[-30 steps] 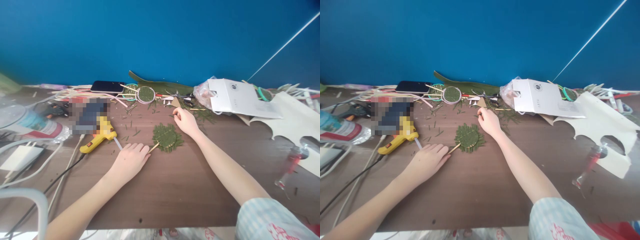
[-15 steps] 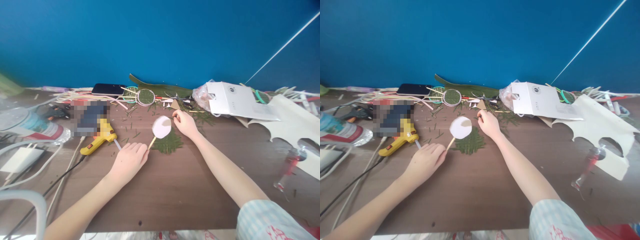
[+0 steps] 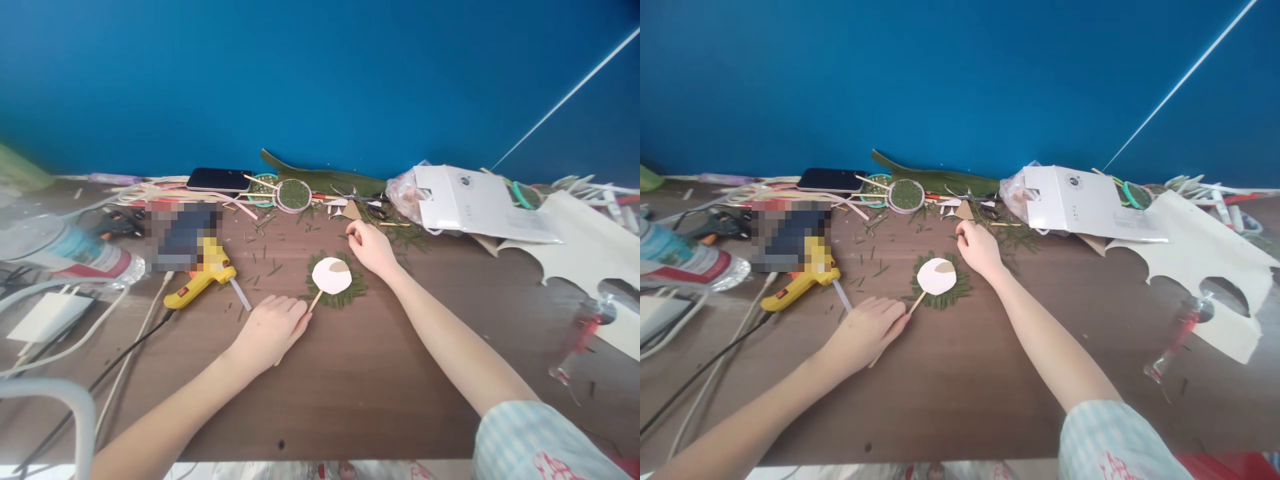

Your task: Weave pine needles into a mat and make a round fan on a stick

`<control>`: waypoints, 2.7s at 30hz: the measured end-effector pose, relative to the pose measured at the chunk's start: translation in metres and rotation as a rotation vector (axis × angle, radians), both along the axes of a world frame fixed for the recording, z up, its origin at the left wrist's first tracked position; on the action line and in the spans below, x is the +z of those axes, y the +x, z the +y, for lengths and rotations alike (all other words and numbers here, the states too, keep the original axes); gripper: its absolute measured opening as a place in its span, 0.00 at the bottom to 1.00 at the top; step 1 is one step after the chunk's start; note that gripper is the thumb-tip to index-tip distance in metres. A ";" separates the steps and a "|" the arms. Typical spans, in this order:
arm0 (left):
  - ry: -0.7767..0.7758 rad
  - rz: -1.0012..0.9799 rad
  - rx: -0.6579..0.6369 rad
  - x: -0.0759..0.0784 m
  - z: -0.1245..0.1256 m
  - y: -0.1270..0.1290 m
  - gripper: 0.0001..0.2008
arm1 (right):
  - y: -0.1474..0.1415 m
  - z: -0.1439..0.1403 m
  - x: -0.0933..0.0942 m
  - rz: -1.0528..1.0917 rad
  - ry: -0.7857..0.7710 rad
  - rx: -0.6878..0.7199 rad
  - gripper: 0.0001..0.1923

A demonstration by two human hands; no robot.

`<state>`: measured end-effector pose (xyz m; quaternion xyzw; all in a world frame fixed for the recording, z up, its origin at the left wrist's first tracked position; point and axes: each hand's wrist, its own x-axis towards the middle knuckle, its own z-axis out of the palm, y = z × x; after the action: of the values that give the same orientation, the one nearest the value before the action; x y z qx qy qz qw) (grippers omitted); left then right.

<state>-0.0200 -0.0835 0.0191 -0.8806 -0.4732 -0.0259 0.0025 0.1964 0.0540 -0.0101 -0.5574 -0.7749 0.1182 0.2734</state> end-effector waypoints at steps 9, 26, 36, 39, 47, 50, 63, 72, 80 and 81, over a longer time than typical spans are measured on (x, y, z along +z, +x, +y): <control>0.123 0.162 0.567 0.053 0.016 -0.066 0.06 | -0.001 -0.001 0.001 -0.013 -0.014 -0.005 0.09; 0.020 -0.047 0.524 0.014 0.006 -0.097 0.19 | -0.001 -0.001 -0.001 -0.008 -0.003 -0.008 0.09; 0.117 0.006 0.538 0.013 0.008 -0.081 0.18 | 0.000 0.000 -0.002 -0.003 0.004 -0.004 0.09; 0.176 -0.085 0.491 0.016 0.004 -0.075 0.14 | 0.000 0.000 -0.002 -0.004 0.015 -0.005 0.09; -0.060 -0.464 0.580 0.029 0.003 -0.048 0.13 | 0.000 0.000 -0.001 -0.005 0.002 -0.006 0.09; -0.327 -0.652 0.576 0.036 0.005 -0.037 0.17 | -0.001 0.000 0.001 0.000 -0.010 -0.001 0.09; -0.593 -0.653 0.573 0.040 0.011 -0.017 0.21 | -0.001 -0.001 0.003 0.004 -0.020 0.001 0.09; -0.571 -0.601 0.595 0.038 0.011 -0.020 0.21 | -0.001 -0.001 0.006 -0.004 -0.035 0.006 0.09; -0.630 -0.579 0.616 0.038 0.010 -0.024 0.22 | 0.000 0.000 0.004 -0.004 -0.034 0.007 0.09; -0.631 -0.573 0.619 0.038 0.010 -0.024 0.22 | 0.000 0.000 0.004 -0.004 -0.036 0.008 0.09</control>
<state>-0.0440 -0.0738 0.0568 -0.6153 -0.6777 -0.1199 -0.3845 0.1961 0.0541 -0.0056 -0.5595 -0.7754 0.1322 0.2612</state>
